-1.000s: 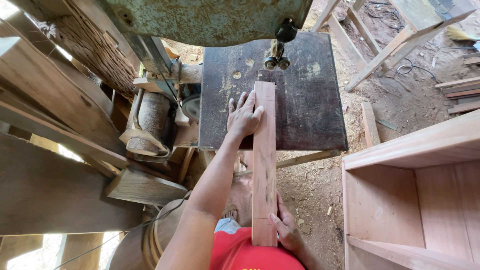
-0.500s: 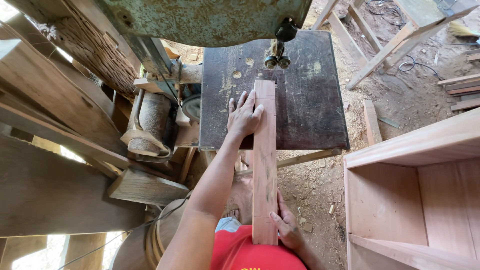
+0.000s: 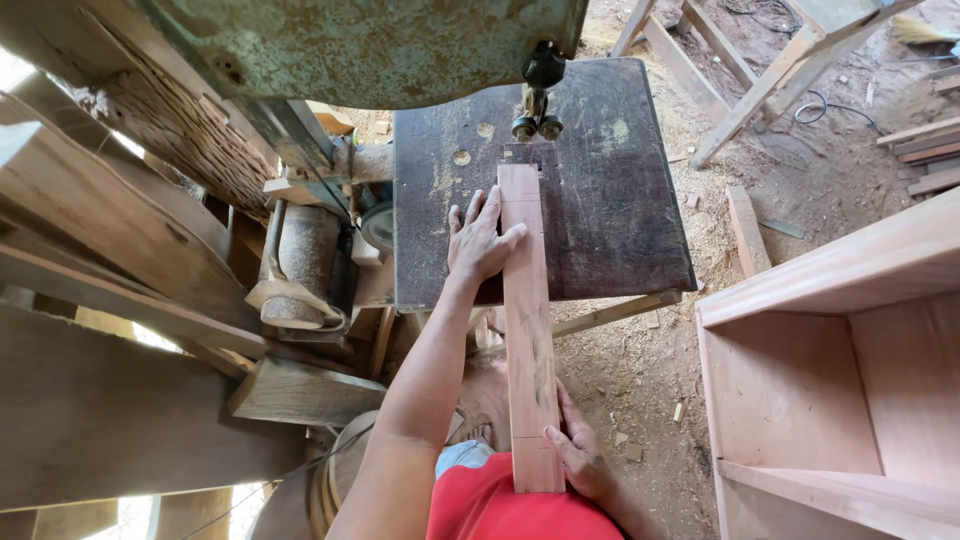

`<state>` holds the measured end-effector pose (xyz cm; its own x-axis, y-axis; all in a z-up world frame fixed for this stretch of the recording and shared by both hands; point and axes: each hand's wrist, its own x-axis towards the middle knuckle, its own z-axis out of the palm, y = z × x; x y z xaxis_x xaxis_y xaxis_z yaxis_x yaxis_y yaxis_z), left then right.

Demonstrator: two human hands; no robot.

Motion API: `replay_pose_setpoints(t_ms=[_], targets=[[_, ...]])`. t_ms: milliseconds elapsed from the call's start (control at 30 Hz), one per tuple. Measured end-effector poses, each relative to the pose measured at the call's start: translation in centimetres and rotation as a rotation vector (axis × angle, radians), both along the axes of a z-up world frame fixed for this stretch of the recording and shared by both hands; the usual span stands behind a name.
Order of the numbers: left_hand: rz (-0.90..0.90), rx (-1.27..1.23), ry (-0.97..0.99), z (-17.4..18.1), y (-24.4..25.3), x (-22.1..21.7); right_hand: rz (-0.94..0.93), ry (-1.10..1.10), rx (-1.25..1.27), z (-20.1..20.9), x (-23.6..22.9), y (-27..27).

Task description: The person uses a bandsaw to cut a long, rectangular piece of wood. They guide the wood with both hands along a marked line, making several cuts to separate sections of the plank.

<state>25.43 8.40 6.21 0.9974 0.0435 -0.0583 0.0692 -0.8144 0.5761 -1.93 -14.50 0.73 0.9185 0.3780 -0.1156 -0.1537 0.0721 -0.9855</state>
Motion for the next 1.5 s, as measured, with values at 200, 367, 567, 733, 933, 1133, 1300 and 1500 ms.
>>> replay_pose_setpoints(t_ms=[200, 367, 567, 733, 933, 1133, 1300, 1500], targets=[[0.002, -0.006, -0.01, -0.2, -0.1, 0.2, 0.018, 0.064, 0.05, -0.4, 0.0, 0.2], [0.011, -0.019, -0.034, -0.4, 0.1, 0.0, 0.015, 0.02, 0.038, -0.2, 0.1, 0.4], [0.013, -0.033, -0.038, -0.2, -0.1, -0.1, 0.009, 0.022, 0.034, -0.7, 0.1, 0.3], [0.013, -0.041, -0.019, 0.0, 0.0, -0.1, -0.008, 0.054, 0.06, -1.1, 0.3, 0.0], [-0.004, -0.038, 0.024, 1.5, 0.0, -0.6, -0.005, 0.05, -0.001, -0.7, 0.3, 0.1], [-0.002, -0.021, 0.039, 1.5, -0.1, -0.6, -0.002, 0.055, -0.012, -0.4, 0.4, 0.1], [0.009, -0.015, 0.039, 1.6, -0.1, -0.6, -0.013, 0.081, 0.053, -1.1, 0.3, 0.0], [0.009, -0.019, 0.037, 1.8, -0.2, -0.8, -0.012, 0.068, 0.066, -0.6, 0.4, 0.3]])
